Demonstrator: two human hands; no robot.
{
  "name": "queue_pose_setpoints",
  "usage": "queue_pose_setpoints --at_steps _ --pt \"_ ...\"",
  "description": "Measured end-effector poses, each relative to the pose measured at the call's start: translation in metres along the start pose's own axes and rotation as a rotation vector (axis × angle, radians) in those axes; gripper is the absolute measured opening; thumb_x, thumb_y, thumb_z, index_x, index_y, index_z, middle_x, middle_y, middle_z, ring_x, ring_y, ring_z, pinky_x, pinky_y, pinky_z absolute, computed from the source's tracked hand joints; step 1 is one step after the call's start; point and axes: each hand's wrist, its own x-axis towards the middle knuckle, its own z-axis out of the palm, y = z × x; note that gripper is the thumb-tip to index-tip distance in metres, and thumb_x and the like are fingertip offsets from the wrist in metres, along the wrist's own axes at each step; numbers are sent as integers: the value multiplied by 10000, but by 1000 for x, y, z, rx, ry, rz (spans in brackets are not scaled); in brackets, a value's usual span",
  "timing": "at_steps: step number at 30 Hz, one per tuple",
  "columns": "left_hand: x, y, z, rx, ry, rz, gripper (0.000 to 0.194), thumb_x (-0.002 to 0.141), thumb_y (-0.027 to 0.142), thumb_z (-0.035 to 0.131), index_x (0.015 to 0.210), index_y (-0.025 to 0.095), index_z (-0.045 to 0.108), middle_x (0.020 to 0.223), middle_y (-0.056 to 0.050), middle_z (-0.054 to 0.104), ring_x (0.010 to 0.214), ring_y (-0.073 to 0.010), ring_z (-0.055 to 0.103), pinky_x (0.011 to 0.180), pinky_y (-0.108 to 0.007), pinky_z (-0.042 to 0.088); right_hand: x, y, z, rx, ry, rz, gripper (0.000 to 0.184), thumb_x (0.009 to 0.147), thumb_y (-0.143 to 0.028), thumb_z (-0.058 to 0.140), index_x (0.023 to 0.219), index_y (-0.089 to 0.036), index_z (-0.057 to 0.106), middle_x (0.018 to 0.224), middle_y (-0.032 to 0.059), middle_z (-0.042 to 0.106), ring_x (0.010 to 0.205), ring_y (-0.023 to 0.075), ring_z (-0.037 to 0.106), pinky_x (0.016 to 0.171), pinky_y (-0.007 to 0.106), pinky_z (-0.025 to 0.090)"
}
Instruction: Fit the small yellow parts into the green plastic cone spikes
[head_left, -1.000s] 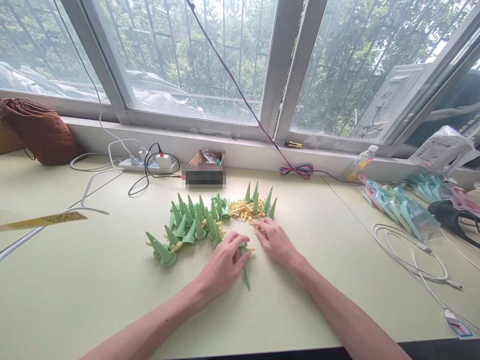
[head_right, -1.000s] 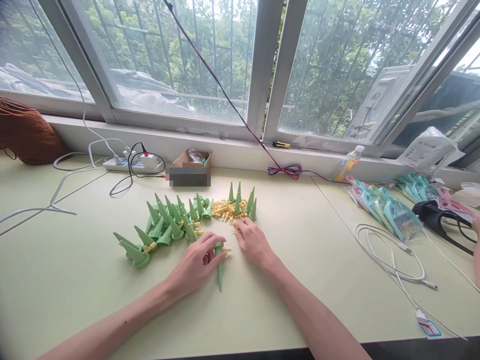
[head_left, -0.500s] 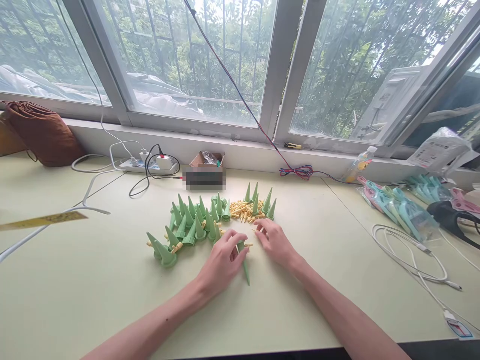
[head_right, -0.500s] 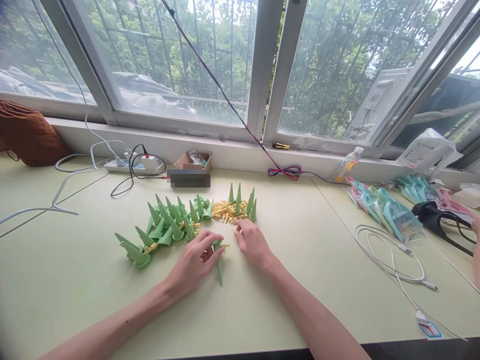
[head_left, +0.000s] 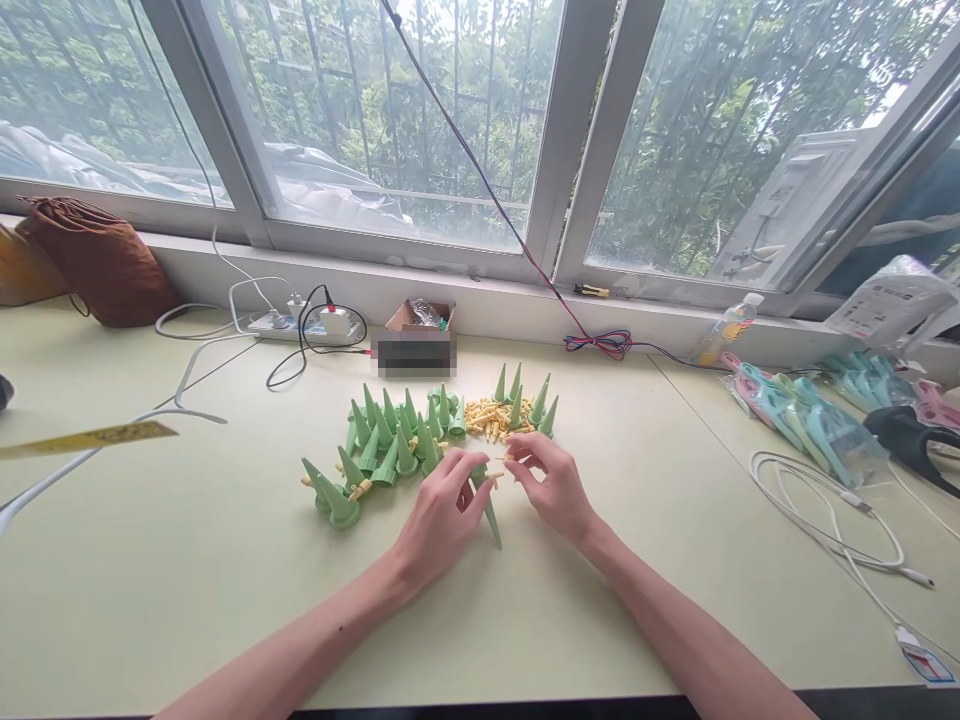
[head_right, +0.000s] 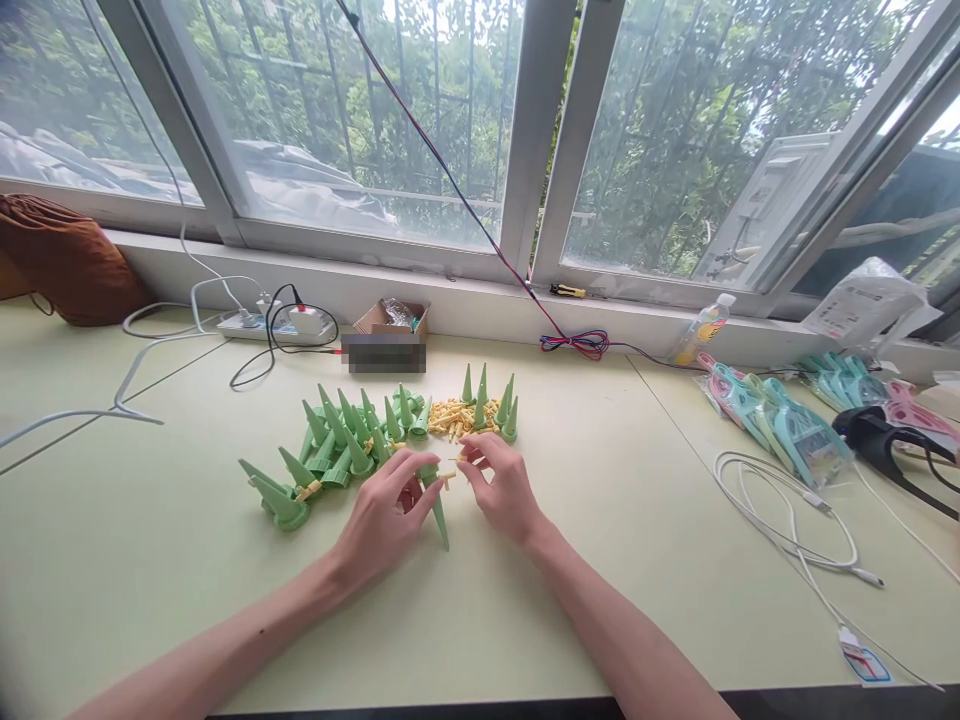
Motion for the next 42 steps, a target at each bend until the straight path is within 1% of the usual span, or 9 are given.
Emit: queue_pose_setpoints --at_steps 7,11,15,22,25,28,32,37,42 --pt "-1 2 -2 13 35 16 135 959 235 547 1093 231 560 898 13 547 531 -57 522 562 -222 482 -1 -5 -1 59 63 12 230 942 -241 572 1162 -239 638 975 64 644 878 187 647 741 338 621" --pt "-1 1 -2 21 54 20 153 960 237 546 1113 230 549 882 10 561 523 -65 513 563 -231 481 -2 -5 0 72 61 19 219 938 -256 576 1146 -227 640 968 65 647 869 185 651 761 341 622" --pt "-2 0 -1 21 61 10 173 955 239 558 1125 231 530 931 -2 586 525 -62 512 560 -229 479 -1 -8 0 78 59 15 214 929 -254 580 1131 -218 641 943 61 646 844 179 652 780 344 615" --pt "-1 1 -1 12 66 2 166 954 244 556 1116 228 528 927 1 586 523 -62 516 551 -227 472 -1 -12 -2 97 50 12 199 917 -247 591 1101 -201 649 915 62 645 796 171 646 760 339 605" --pt "-1 2 -1 7 48 12 155 958 240 549 1112 227 537 912 6 567 529 -60 517 549 -221 468 -1 -10 -1 116 3 30 184 923 -279 596 1083 -207 651 923 62 647 782 168 652 729 327 606" --pt "-1 2 -1 5 23 31 151 962 231 542 1112 230 561 893 12 548 540 -58 515 560 -216 468 -2 -7 1 138 -45 42 167 932 -314 597 1050 -213 658 889 53 641 718 156 648 648 305 602" --pt "-1 3 -1 -7 11 50 121 963 217 536 1070 228 591 899 14 542 541 -51 509 564 -212 466 -2 -3 1 134 -62 33 165 942 -342 594 1011 -210 665 846 42 632 627 138 624 572 290 576" --pt "-1 4 -1 -3 -15 43 153 929 196 573 1076 234 591 922 10 532 563 -57 503 565 -215 465 -1 -4 1 85 -72 29 203 949 -374 591 907 -191 669 823 41 650 592 127 599 562 277 534" --pt "-2 1 0 24 -29 36 199 900 191 607 1091 240 583 933 9 523 582 -70 493 579 -231 468 -1 -4 1 43 -87 16 276 959 -394 576 804 -182 659 679 12 606 528 116 542 541 268 477"
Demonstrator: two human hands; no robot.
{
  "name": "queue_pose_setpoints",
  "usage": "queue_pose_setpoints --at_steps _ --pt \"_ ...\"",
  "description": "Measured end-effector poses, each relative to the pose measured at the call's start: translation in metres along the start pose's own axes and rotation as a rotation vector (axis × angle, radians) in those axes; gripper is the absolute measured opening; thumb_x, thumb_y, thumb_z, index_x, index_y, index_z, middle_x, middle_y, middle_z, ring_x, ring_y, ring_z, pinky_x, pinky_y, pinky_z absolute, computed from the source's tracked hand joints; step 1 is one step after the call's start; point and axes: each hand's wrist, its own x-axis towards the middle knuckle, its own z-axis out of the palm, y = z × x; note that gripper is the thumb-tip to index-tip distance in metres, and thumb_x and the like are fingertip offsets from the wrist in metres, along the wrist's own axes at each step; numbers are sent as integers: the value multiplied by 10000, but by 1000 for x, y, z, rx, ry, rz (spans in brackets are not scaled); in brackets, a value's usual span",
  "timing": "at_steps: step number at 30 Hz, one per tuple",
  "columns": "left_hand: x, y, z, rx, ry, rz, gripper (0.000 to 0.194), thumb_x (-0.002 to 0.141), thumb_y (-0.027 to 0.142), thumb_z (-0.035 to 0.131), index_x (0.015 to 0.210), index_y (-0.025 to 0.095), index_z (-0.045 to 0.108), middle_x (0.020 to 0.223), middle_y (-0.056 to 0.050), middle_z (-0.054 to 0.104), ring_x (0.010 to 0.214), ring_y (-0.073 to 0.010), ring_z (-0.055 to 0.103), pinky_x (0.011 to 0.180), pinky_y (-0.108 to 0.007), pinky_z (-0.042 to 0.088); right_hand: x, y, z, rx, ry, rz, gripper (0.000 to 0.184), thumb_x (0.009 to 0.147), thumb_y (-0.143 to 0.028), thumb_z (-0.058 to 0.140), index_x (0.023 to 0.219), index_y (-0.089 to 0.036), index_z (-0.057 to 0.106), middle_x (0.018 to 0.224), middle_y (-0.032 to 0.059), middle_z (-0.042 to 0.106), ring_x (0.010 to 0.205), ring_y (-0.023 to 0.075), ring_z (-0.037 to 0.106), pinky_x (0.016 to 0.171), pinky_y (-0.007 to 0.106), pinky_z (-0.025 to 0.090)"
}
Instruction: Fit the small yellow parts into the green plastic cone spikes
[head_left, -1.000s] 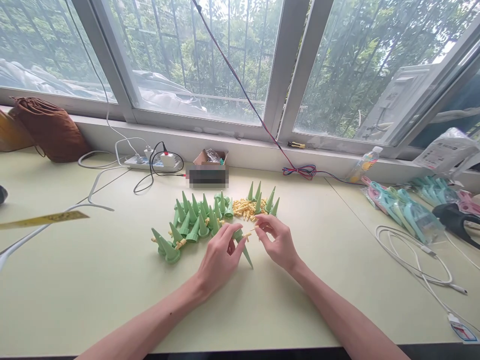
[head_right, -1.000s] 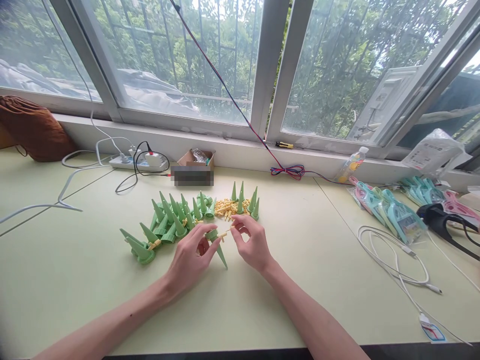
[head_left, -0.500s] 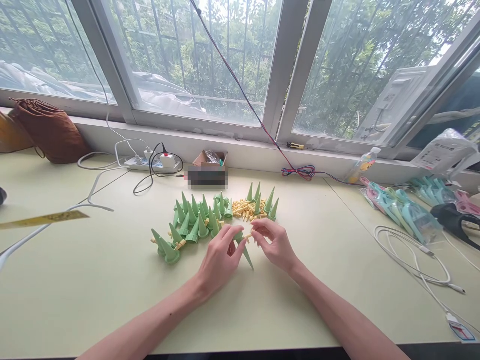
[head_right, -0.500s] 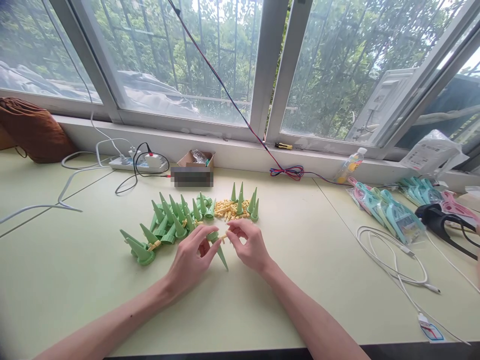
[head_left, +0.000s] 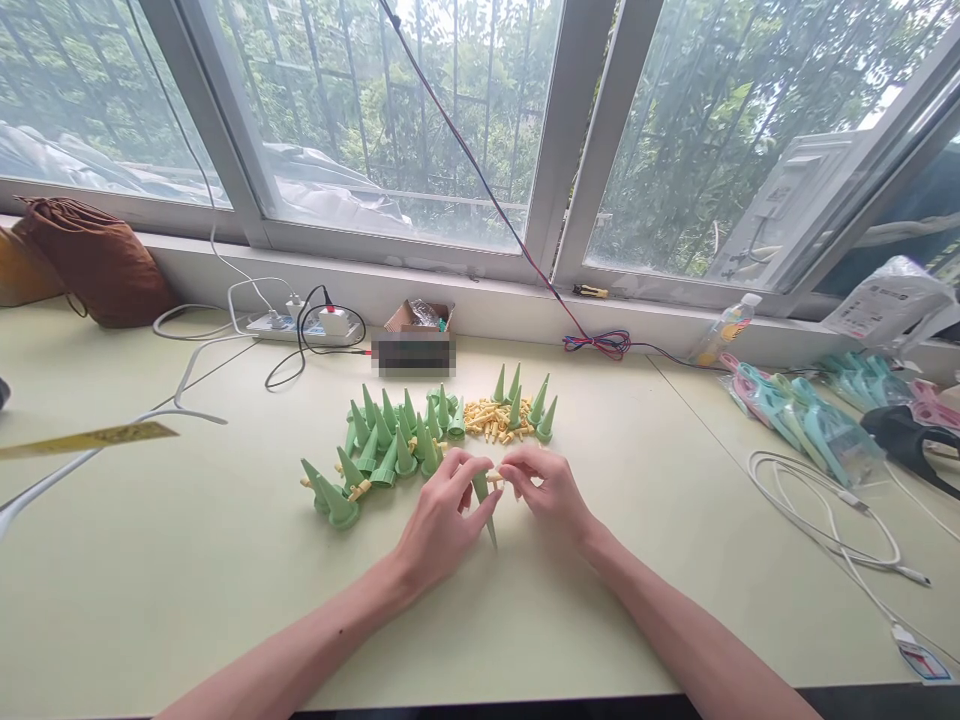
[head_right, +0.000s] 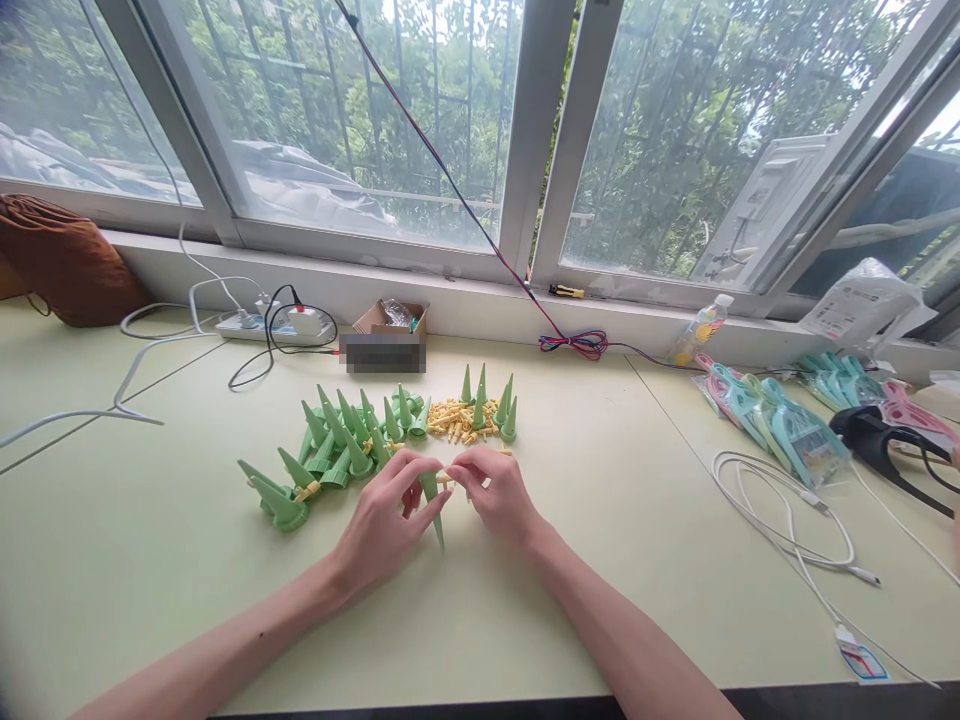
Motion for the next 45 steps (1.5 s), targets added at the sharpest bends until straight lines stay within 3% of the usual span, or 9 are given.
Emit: queue_pose_setpoints --at_steps 13,27,37,45 --pt "1 1 -1 -10 76 5 185 917 198 594 1096 237 570 935 8 527 586 -70 492 566 -222 460 -2 -3 0 0 -50 -59 147 933 -301 607 990 -184 675 894 65 698 684 142 631 589 265 532" --pt "0 3 0 -8 87 23 167 915 196 597 1075 235 565 939 4 536 568 -68 483 550 -225 453 -2 0 -1 29 -73 -25 113 939 -264 596 960 -193 680 843 41 698 626 130 619 557 262 501" --pt "-1 3 -1 -4 79 24 175 905 186 605 1067 242 575 937 9 538 570 -67 477 561 -228 451 -2 0 1 -22 -55 -14 221 959 -351 568 877 -178 678 719 37 669 621 143 598 563 264 476" --pt "-2 3 0 -13 62 45 186 902 174 599 1075 237 576 939 -3 544 571 -68 479 553 -226 454 -2 1 0 -70 -80 7 433 1001 -446 477 687 -181 610 564 2 553 516 127 499 513 269 400"
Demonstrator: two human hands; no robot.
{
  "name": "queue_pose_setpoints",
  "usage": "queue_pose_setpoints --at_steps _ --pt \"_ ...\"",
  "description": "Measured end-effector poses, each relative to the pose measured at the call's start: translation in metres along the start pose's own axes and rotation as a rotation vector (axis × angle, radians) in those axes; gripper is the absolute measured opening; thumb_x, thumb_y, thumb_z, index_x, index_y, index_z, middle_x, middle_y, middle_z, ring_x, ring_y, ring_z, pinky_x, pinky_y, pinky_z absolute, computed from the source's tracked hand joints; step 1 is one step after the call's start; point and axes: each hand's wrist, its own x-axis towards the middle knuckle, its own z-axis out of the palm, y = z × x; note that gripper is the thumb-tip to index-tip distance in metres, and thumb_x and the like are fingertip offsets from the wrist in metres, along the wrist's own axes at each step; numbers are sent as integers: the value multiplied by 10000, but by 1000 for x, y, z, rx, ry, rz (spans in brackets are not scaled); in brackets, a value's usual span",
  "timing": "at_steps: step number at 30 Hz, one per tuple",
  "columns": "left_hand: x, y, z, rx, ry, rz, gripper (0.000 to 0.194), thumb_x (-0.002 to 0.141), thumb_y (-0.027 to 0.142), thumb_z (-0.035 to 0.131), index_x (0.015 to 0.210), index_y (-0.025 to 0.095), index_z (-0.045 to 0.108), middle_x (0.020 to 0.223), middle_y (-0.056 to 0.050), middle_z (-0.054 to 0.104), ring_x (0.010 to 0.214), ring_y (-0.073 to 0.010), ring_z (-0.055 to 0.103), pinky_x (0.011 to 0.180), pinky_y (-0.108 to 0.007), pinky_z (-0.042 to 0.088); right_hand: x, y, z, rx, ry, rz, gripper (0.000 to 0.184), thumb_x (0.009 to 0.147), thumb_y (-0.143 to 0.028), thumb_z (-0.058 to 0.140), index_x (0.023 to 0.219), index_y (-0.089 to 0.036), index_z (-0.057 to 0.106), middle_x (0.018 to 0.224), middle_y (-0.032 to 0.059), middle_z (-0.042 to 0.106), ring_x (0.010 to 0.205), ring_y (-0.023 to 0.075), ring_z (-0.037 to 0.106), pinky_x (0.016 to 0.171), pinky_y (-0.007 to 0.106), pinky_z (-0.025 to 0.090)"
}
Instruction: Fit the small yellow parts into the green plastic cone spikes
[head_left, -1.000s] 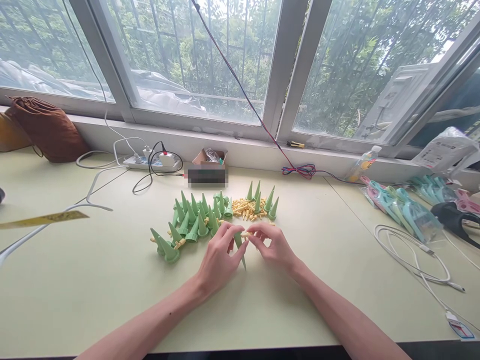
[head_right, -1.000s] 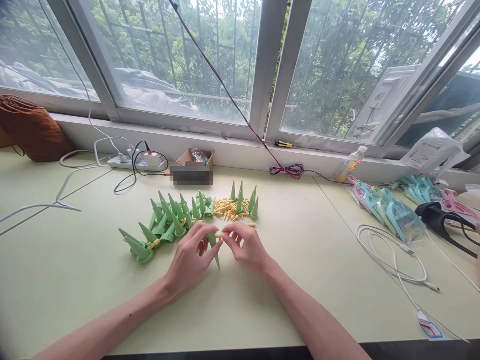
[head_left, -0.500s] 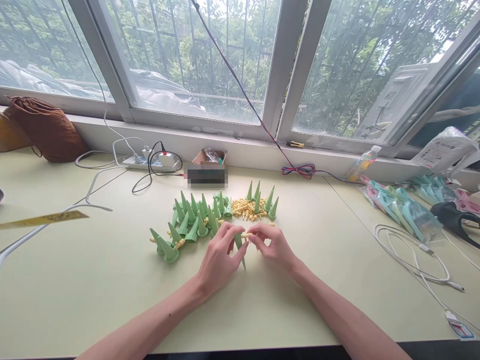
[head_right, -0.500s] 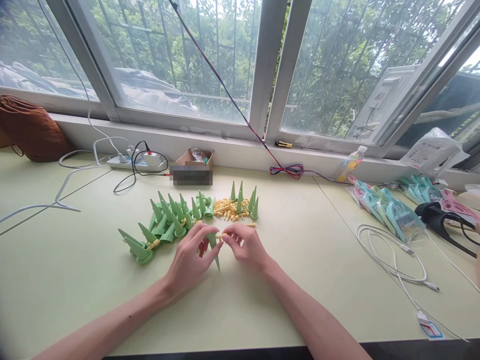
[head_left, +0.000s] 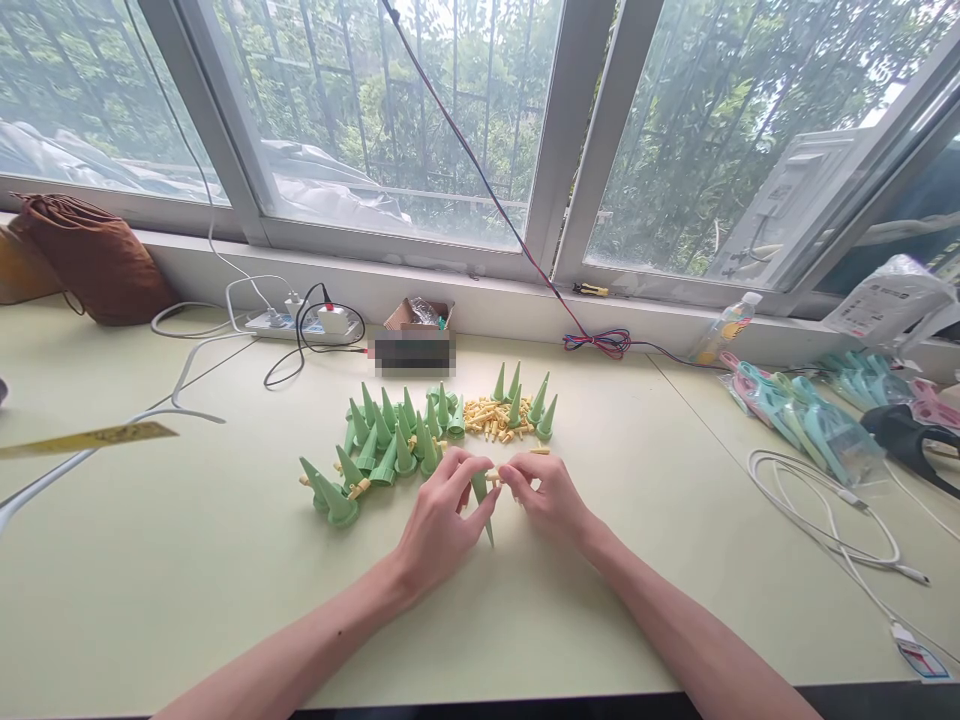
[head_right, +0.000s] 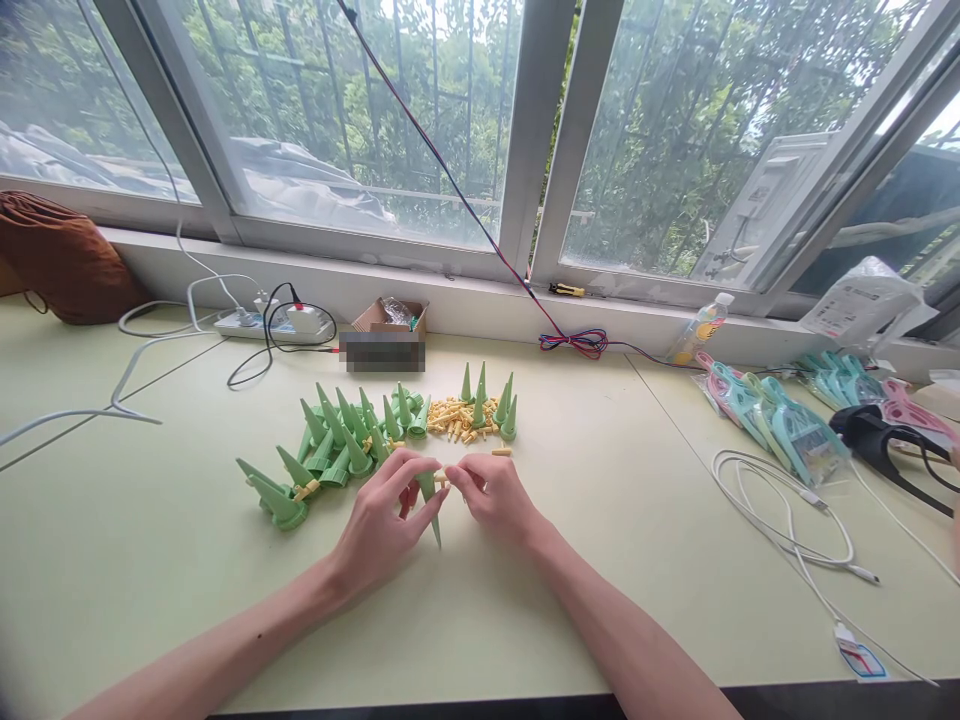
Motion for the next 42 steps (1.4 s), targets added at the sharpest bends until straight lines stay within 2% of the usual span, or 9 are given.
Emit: queue_pose_setpoints --at_steps 4,8,10,14,21,29,33,38,42 --pt "1 0 0 2 7 1 174 905 182 597 1070 234 581 932 -3 546 569 -68 479 550 -225 456 0 0 0 0 -10 13 448 1007 -457 457 691 -181 615 571 7 563 521 130 503 518 275 405" --pt "2 0 0 8 12 -14 159 913 196 588 1068 233 581 934 -1 547 574 -70 489 554 -226 456 -1 -4 0 48 -13 10 246 967 -409 555 921 -186 650 687 16 623 596 141 556 557 271 456" --pt "2 0 0 11 14 -21 161 917 204 586 1075 235 580 936 0 546 574 -71 489 555 -226 455 -2 -6 -1 61 -21 5 192 954 -372 580 964 -189 635 735 24 641 625 144 577 570 270 469" --pt "1 -1 0 13 9 -21 155 916 201 587 1068 232 580 935 1 544 578 -71 480 561 -226 455 -2 -5 -1 52 -45 -6 193 972 -349 550 910 -187 635 767 36 661 644 145 593 571 268 464" --pt "0 0 1 10 -17 -11 177 905 173 586 1070 235 576 934 -5 551 591 -78 494 566 -229 464 -2 4 2 -9 -52 34 444 1019 -427 439 670 -182 562 582 0 547 529 123 492 521 269 397" --pt "2 -2 0 12 6 -17 177 913 187 585 1082 237 574 951 -8 555 596 -75 504 561 -226 465 -3 -3 2 36 -51 17 201 969 -384 555 961 -195 623 726 19 617 614 145 557 553 271 455" --pt "1 -2 0 11 1 -16 170 910 192 590 1074 235 574 944 -4 554 589 -73 501 555 -223 464 -3 -2 1 35 -61 15 229 983 -388 523 917 -193 621 744 29 637 620 145 568 555 272 456" --pt "1 -1 0 11 -12 -10 194 894 159 593 1071 236 573 937 -1 551 599 -75 506 558 -221 470 -2 2 1 4 -75 33 386 1017 -403 445 725 -187 574 606 2 561 539 126 503 523 270 399" --pt "2 -1 -1 6 -7 -9 198 900 170 591 1085 236 570 950 -9 552 601 -76 510 552 -221 474 -3 0 1 15 -62 36 282 996 -404 493 850 -192 608 651 3 579 566 133 517 529 269 422"
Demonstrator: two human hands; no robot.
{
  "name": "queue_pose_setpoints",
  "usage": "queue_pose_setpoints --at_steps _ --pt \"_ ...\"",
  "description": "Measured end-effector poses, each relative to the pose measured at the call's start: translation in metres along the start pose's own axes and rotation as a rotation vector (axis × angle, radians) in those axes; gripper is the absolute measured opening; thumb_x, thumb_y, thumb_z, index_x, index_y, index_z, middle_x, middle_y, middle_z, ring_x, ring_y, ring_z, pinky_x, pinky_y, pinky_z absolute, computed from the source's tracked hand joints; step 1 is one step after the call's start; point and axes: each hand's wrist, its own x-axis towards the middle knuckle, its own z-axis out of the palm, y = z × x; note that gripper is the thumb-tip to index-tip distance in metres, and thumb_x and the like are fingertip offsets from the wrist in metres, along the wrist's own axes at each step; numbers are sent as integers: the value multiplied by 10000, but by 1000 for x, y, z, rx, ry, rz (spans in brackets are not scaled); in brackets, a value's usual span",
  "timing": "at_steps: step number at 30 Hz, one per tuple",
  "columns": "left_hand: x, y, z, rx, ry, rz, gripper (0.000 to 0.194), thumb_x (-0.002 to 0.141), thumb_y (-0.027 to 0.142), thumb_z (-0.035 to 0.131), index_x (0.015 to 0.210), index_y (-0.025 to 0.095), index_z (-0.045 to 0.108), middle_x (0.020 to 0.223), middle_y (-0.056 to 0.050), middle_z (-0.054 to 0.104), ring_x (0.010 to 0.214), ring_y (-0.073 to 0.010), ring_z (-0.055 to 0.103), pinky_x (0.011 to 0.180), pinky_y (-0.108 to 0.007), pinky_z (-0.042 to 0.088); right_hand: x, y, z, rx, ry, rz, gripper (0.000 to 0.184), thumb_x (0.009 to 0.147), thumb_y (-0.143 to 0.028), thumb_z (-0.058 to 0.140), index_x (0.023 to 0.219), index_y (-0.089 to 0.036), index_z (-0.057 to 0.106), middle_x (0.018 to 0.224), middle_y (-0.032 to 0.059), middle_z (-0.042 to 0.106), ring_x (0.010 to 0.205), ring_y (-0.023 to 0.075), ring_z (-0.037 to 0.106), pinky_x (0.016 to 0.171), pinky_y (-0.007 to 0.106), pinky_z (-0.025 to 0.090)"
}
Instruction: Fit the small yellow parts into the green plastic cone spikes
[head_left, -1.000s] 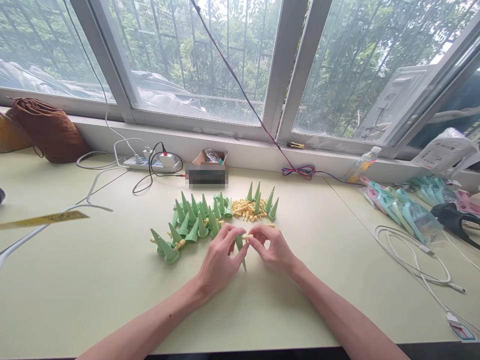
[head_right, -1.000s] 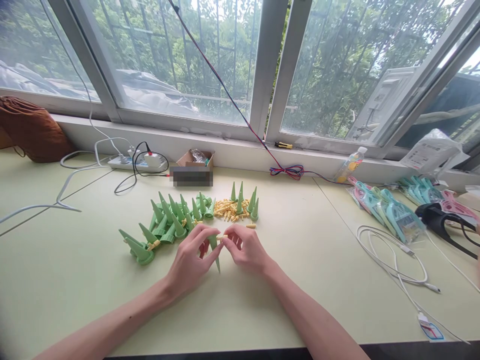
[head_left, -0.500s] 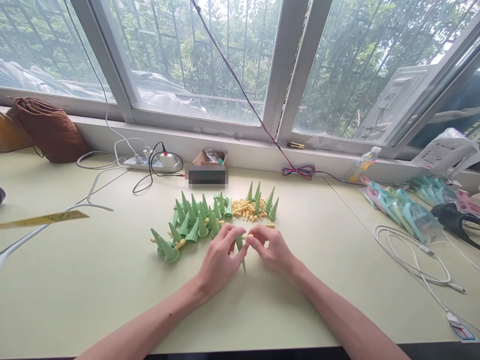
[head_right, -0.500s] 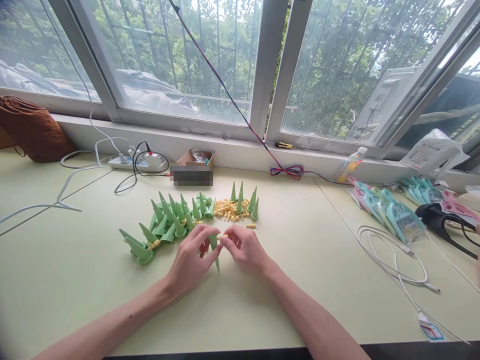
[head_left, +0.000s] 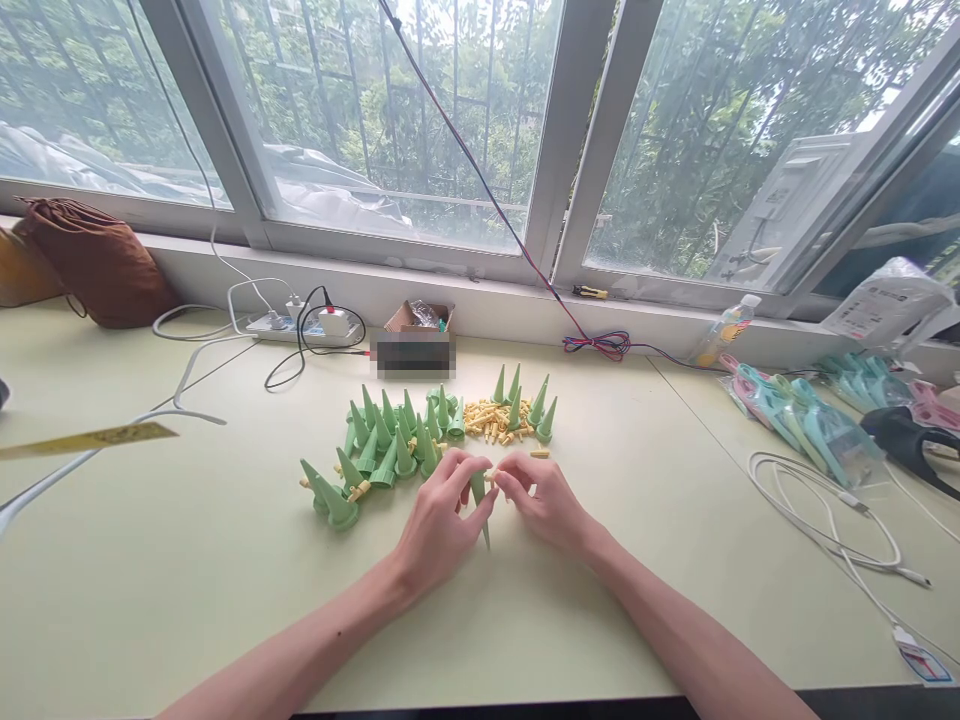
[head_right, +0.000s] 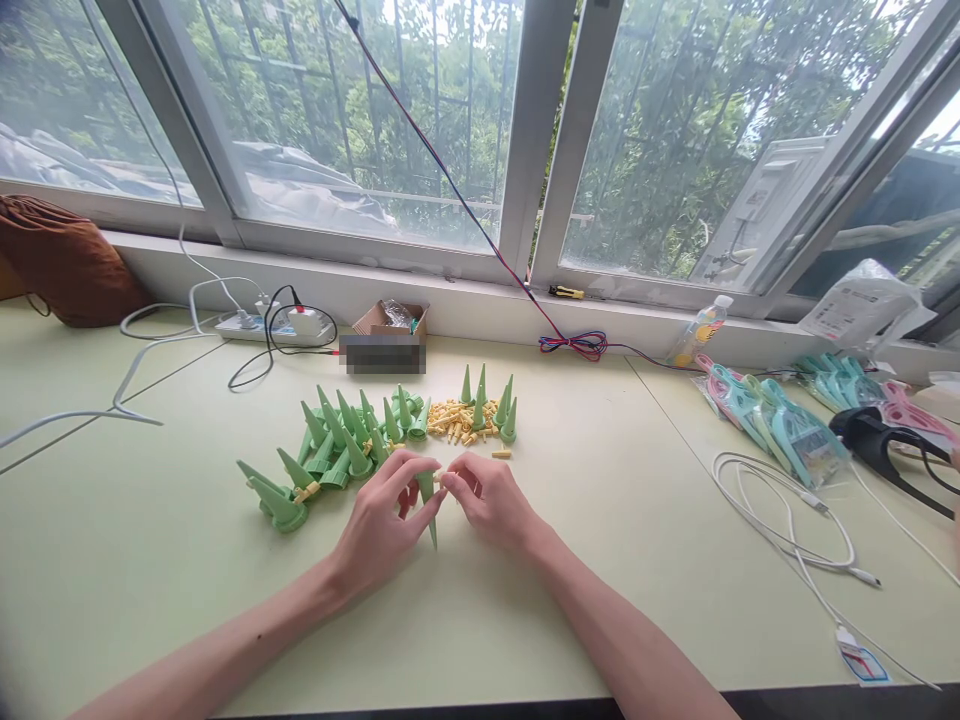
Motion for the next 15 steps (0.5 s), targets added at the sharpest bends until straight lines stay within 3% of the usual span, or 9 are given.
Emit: queue_pose_setpoints --at_steps 4,9,15 --pt "0 0 0 -3 14 -14 190 909 179 583 1090 236 572 948 -12 552 610 -79 513 555 -222 478 -1 -3 0 13 3 -10 194 968 -381 545 983 -195 600 710 12 600 604 145 553 534 269 458" --pt "0 0 0 2 10 -10 190 899 175 590 1079 235 576 953 -8 557 599 -76 510 557 -223 481 0 -2 -1 18 -8 -13 225 990 -381 511 913 -195 611 754 31 637 624 144 574 550 270 459" --pt "0 -1 0 6 12 -3 194 897 174 592 1081 234 576 949 -9 552 613 -81 521 557 -223 478 1 1 0 15 -24 5 301 1011 -390 465 848 -190 619 654 5 587 566 133 540 543 270 430"
